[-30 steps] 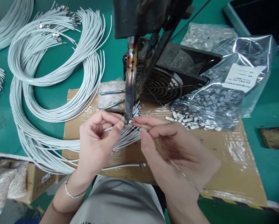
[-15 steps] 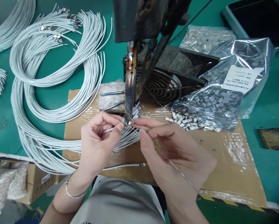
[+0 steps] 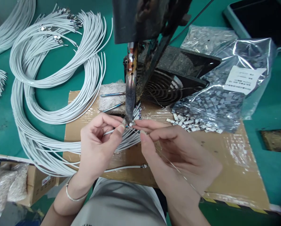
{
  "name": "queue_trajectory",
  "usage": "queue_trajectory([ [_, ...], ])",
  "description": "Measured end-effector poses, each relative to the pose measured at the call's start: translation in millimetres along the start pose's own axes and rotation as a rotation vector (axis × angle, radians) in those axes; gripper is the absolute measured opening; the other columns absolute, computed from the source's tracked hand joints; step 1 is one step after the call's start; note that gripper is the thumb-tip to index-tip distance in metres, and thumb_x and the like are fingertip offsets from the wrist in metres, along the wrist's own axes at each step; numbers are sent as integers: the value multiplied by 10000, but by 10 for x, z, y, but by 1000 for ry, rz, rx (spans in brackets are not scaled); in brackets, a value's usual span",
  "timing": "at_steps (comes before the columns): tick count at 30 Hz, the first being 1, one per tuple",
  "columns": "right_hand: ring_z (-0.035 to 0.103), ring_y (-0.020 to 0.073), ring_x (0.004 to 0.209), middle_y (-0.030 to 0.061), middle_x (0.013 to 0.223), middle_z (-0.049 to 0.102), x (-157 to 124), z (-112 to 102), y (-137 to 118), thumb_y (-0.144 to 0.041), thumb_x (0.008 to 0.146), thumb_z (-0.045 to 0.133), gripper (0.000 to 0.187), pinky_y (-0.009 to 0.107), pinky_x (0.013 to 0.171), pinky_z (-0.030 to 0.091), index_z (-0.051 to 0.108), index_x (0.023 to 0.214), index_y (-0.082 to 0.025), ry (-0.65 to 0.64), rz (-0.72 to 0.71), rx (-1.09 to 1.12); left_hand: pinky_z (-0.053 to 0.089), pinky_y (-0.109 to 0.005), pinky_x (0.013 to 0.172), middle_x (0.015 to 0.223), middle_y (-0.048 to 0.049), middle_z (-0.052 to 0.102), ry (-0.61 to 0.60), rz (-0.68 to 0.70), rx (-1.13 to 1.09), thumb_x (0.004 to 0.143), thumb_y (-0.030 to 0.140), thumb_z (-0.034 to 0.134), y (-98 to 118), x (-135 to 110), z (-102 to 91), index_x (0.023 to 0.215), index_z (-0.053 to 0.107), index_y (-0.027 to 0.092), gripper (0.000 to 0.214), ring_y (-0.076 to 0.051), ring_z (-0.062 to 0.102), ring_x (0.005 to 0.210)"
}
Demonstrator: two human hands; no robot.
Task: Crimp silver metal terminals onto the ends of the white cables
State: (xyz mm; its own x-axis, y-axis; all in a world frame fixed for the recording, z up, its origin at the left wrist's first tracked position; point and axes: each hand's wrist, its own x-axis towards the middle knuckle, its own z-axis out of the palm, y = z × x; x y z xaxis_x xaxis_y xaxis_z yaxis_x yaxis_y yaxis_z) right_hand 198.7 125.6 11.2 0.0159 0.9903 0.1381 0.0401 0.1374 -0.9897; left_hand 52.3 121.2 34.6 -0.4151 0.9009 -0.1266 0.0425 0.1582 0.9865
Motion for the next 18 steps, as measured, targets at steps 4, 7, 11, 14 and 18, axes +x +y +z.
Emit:
queue_trajectory([
  [4, 821, 202, 1030, 7, 1115, 850, 5, 5, -5, -63, 895, 769, 211, 342, 951, 643, 694, 898, -260, 4, -2, 4, 500, -206, 571, 882, -43, 801, -1, -2, 9, 852, 143, 834, -1, 0, -2, 765, 783, 201, 117, -130, 682, 694],
  [7, 825, 210, 1021, 8, 1100, 852, 14, 3, -4, -60, 902, 762, 214, 349, 936, 650, 697, 897, -264, 4, -12, 6, 492, -207, 557, 886, -47, 800, -3, 1, 17, 855, 144, 834, -7, 4, -3, 765, 779, 197, 117, -128, 672, 678],
  [11, 823, 209, 1031, -11, 1109, 848, 16, 0, 2, -58, 920, 747, 230, 347, 933, 651, 706, 911, -284, -11, 0, 12, 486, -189, 564, 871, -35, 797, -19, -1, 3, 867, 138, 826, -18, 6, -5, 765, 775, 191, 126, -112, 659, 673],
  [14, 821, 206, 1035, -16, 1113, 845, 10, 0, 4, -61, 925, 744, 237, 341, 933, 649, 705, 909, -294, -12, 8, 16, 504, -189, 589, 872, -37, 798, -22, -7, 0, 865, 131, 825, -18, 3, -9, 767, 777, 191, 124, -119, 679, 698],
  [18, 821, 226, 1033, -8, 1107, 844, 8, 0, -2, -63, 932, 738, 243, 369, 913, 651, 709, 917, -303, -18, 5, 7, 510, -200, 586, 873, -46, 799, -16, -11, 5, 859, 132, 828, -14, -1, -15, 761, 777, 189, 125, -128, 682, 693],
])
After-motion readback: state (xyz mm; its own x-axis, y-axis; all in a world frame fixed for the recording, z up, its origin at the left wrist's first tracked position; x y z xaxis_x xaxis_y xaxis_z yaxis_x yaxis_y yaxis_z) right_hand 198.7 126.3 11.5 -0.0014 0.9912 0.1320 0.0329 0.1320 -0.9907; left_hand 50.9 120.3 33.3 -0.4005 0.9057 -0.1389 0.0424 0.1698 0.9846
